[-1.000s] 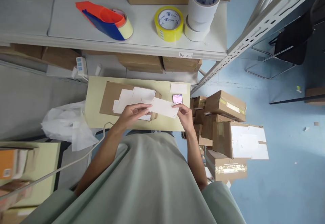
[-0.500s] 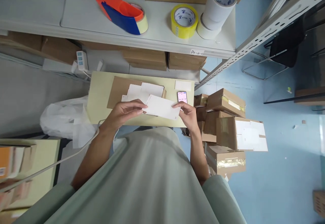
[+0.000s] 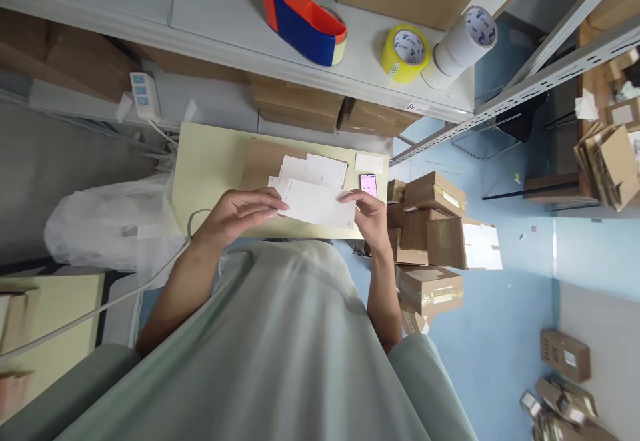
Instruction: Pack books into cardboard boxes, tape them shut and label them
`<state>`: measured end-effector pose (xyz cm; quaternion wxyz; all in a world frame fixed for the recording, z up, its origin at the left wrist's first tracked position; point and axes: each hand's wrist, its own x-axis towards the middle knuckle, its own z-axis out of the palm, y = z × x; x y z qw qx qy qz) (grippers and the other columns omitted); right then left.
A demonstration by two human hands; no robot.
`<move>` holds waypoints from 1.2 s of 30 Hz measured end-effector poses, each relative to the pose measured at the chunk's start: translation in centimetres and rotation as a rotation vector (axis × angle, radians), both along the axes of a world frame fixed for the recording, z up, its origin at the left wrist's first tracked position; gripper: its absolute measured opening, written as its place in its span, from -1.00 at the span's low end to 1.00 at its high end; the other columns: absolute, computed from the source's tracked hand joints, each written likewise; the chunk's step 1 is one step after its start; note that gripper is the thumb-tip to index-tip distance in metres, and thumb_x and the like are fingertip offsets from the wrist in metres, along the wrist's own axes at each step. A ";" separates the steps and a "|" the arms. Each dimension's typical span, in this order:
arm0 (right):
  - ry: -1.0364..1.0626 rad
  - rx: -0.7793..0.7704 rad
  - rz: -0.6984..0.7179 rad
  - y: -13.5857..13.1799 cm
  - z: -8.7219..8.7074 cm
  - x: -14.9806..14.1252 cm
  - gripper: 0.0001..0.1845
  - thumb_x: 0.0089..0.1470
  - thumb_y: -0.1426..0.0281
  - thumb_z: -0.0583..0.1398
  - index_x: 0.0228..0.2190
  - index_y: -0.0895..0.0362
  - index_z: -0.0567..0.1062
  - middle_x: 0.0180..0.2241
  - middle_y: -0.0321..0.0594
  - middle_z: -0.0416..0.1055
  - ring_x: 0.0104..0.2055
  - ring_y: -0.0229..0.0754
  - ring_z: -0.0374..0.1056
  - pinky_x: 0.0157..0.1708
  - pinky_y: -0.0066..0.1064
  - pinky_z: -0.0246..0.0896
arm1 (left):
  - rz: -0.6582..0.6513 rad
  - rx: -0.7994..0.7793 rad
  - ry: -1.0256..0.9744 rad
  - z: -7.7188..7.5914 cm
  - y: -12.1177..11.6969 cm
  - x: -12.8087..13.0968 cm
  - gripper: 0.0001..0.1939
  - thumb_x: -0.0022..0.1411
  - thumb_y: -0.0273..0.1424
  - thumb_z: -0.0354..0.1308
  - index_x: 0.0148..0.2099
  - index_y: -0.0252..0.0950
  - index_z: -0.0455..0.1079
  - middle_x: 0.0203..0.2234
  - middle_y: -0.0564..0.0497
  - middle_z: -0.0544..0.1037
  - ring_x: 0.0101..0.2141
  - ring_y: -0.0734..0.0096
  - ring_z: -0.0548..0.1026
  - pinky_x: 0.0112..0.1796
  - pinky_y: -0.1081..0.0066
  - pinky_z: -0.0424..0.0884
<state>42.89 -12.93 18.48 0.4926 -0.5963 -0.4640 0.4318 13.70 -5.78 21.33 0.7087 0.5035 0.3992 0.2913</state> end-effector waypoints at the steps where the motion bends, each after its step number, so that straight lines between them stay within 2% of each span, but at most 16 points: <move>1: -0.016 -0.003 -0.002 0.1 0.2 -0.8 -0.58 0.14 -0.12 0.47 -0.33 -0.03 0.70 -0.24 -0.17 0.65 -0.15 0.00 0.56 -0.10 -0.15 0.51 | -0.005 0.004 -0.013 -0.1 0.1 -0.7 -0.73 0.08 -0.10 0.55 -0.25 -0.15 0.77 -0.24 -0.12 0.69 -0.11 0.01 0.67 0.07 0.06 0.62; 7: -0.051 -0.015 -0.006 0.4 1.3 -5.2 -0.59 0.15 -0.10 0.46 -0.32 -0.03 0.70 -0.23 -0.18 0.64 -0.15 -0.01 0.55 -0.10 -0.16 0.51 | -0.035 0.038 -0.100 -0.6 1.0 -5.1 -0.78 0.13 -0.16 0.52 -0.23 -0.15 0.78 -0.24 -0.11 0.69 -0.13 0.07 0.68 0.06 0.10 0.61; 12: -0.082 -0.048 -0.003 0.7 1.8 -8.3 -0.56 0.14 -0.14 0.45 -0.32 -0.03 0.69 -0.22 -0.17 0.64 -0.14 0.01 0.55 -0.10 -0.14 0.53 | -0.038 -0.018 -0.091 -1.0 1.6 -8.2 -0.72 0.06 -0.13 0.55 -0.25 -0.19 0.76 -0.25 -0.11 0.69 -0.10 0.01 0.67 0.05 0.08 0.61; 20: -0.141 -0.090 0.018 0.9 1.8 -11.8 -0.55 0.16 -0.15 0.43 -0.29 -0.04 0.69 -0.20 -0.17 0.65 -0.11 0.03 0.57 -0.08 -0.12 0.53 | 0.036 -0.122 -0.129 -1.6 1.9 -11.5 -0.79 0.00 -0.31 0.58 -0.29 -0.23 0.74 -0.27 -0.14 0.68 -0.10 -0.04 0.70 -0.02 0.09 0.66; 23: -0.175 -0.090 0.057 1.3 1.9 -12.7 -0.56 0.21 -0.15 0.40 -0.26 -0.04 0.70 -0.18 -0.17 0.65 -0.09 0.04 0.57 -0.05 -0.11 0.53 | 0.048 -0.116 -0.152 -1.8 1.8 -12.6 -0.79 0.01 -0.31 0.59 -0.28 -0.23 0.74 -0.27 -0.12 0.69 -0.10 -0.03 0.70 -0.02 0.08 0.66; 25: -0.215 -0.073 0.101 1.7 2.1 -13.3 -0.57 0.30 -0.13 0.34 -0.24 -0.05 0.71 -0.11 -0.15 0.67 0.01 0.07 0.58 0.05 -0.07 0.52 | 0.053 -0.108 -0.160 -1.9 1.6 -13.2 -0.78 0.02 -0.27 0.59 -0.27 -0.22 0.74 -0.26 -0.11 0.70 -0.11 -0.01 0.70 -0.01 0.07 0.67; 28: -0.339 -0.019 0.134 2.5 2.6 -14.3 -0.60 0.43 -0.06 0.23 -0.18 -0.08 0.73 0.10 -0.15 0.63 0.25 0.09 0.49 0.28 0.01 0.40 | 0.109 -0.112 -0.138 -2.2 1.3 -14.1 -0.77 0.04 -0.25 0.59 -0.24 -0.22 0.75 -0.21 -0.12 0.71 -0.11 0.04 0.69 0.02 0.11 0.66; 30: -0.419 0.012 0.125 2.9 2.9 -15.3 -0.63 0.47 -0.01 0.20 -0.12 -0.11 0.73 0.17 -0.16 0.59 0.32 0.07 0.44 0.34 0.01 0.35 | 0.149 -0.090 -0.115 -2.5 1.0 -14.6 -0.75 0.07 -0.24 0.59 -0.21 -0.22 0.75 -0.17 -0.13 0.71 -0.10 0.06 0.68 0.03 0.15 0.64; 32: -0.453 0.024 0.147 3.1 3.0 -16.8 -0.67 0.48 0.03 0.21 -0.07 -0.13 0.73 0.14 -0.15 0.59 0.28 0.04 0.46 0.28 -0.03 0.42 | 0.157 -0.034 -0.090 -3.0 0.8 -15.1 -0.74 0.12 -0.21 0.56 -0.17 -0.22 0.76 -0.16 -0.13 0.70 -0.10 0.11 0.67 0.03 0.19 0.63; 36: -0.452 0.024 0.268 3.4 3.0 -21.0 -0.73 0.42 0.04 0.32 -0.07 -0.11 0.74 -0.06 -0.15 0.60 0.06 -0.02 0.52 0.05 -0.16 0.53 | 0.140 0.091 -0.036 -4.3 0.5 -15.6 -0.63 0.22 -0.16 0.48 0.02 -0.20 0.74 -0.20 -0.07 0.68 -0.18 0.25 0.63 0.00 0.27 0.60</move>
